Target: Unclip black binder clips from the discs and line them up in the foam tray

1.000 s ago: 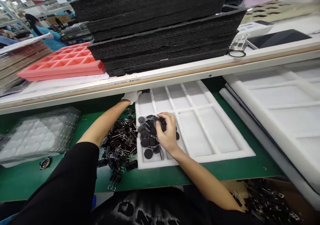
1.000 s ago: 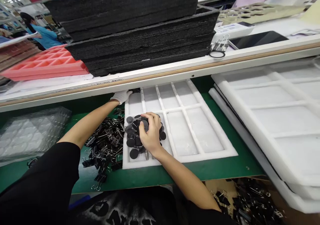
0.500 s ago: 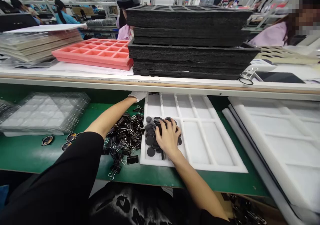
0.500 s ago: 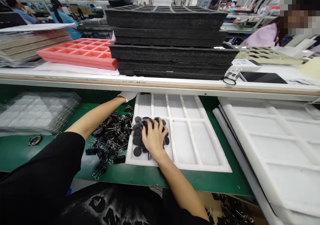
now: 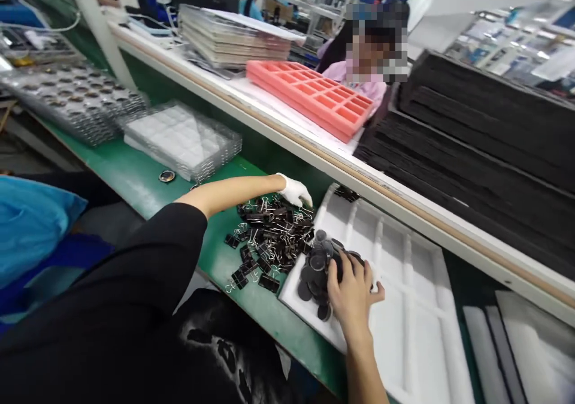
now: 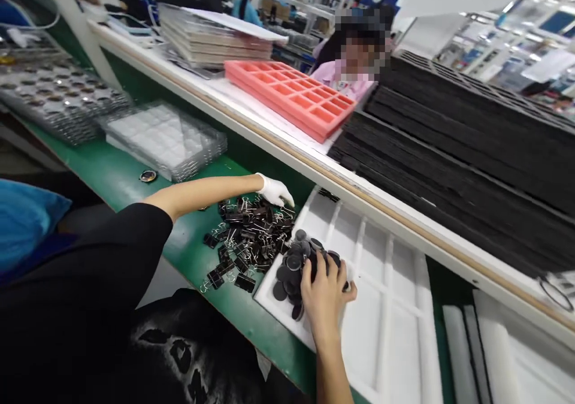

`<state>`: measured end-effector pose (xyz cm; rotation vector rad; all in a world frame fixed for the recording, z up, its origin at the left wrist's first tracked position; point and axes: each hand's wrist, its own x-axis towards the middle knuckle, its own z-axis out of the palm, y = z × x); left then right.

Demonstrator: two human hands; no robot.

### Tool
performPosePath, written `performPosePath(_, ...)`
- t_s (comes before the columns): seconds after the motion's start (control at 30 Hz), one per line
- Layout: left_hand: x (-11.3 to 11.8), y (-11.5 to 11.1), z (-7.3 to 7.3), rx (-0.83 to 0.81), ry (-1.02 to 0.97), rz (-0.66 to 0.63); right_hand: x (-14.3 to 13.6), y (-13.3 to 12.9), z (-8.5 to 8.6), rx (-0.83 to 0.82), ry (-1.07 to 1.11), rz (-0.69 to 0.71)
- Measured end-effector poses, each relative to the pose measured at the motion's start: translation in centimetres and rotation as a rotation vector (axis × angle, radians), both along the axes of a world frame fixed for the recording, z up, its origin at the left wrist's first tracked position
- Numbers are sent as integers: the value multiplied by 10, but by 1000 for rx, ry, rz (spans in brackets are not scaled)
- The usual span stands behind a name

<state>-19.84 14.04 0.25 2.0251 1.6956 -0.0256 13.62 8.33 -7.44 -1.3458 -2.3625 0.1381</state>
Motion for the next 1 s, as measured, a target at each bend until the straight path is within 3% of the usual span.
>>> performPosePath(0.13, -25, -39, 31, 114, 38, 45, 23, 23, -2, 13, -69, 133)
performPosePath(0.2, -46, -71, 46, 176, 188, 110, 35, 40, -4, 37, -100, 238)
performPosePath(0.27, -67, -111, 54, 108, 312, 177, 45, 56, -5, 82, -103, 341)
performPosePath(0.33, -82, -154, 52, -27, 345, 252, 49, 67, -4, 153, -87, 418)
performPosePath(0.4, -89, -191, 38, -18, 381, 277, 46, 72, 2, 221, -55, 442)
performPosePath(0.5, -91, -226, 8, 53, 464, 130, 30, 67, 23, 217, 15, 443)
performPosePath(0.6, -92, -235, -11, 99, 533, -38, 5, 51, 48, 72, 158, 543)
performPosePath(0.67, -92, -232, -11, 137, 570, -86, -14, 39, 61, -27, 261, 629)
performPosePath(0.8, -76, -220, 20, 248, 508, 33, -46, 15, 74, -258, 425, 639)
performPosePath(0.9, -41, -206, 53, 391, 335, 130, -60, -2, 82, -618, 599, 609)
performPosePath(1.0, 3, -190, 71, 485, 185, 82, -68, -13, 90, -895, 748, 568)
